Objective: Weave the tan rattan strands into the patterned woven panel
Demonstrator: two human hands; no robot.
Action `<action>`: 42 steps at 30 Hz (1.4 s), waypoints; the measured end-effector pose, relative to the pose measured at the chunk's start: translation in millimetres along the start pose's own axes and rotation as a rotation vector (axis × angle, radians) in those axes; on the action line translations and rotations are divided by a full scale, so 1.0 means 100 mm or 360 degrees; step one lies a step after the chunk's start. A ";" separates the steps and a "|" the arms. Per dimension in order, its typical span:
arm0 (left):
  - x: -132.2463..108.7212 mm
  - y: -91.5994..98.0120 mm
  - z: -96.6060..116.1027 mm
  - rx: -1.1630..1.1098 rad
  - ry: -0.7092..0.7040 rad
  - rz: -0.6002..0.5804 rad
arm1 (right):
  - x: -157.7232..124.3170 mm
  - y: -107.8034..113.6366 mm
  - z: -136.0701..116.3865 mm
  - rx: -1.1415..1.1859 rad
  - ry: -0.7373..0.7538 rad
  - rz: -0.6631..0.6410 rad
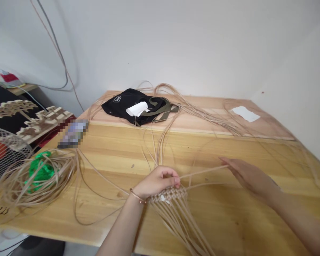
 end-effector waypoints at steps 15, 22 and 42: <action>-0.01 0.02 0.01 -0.0229 0.0100 -0.0038 | 0.02 0.05 -1.17 0.1633 -0.0383 -0.1056; 0.01 0.02 -0.03 -0.0268 0.0114 -0.0028 | 0.12 0.07 -1.50 0.2154 -0.0643 -0.1377; 0.05 0.00 -0.06 -0.0519 0.0146 0.0071 | 0.08 -0.03 -1.57 0.2629 -0.0526 -0.1860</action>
Point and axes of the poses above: each hand's wrist, its own x-axis towards the middle knuckle, its own y-axis out of the back of the hand, z = x × y, the point moved 1 cm from there along x, towards the middle knuckle, and after that the axes turned 9 degrees about -x, right-handed, at the moved point
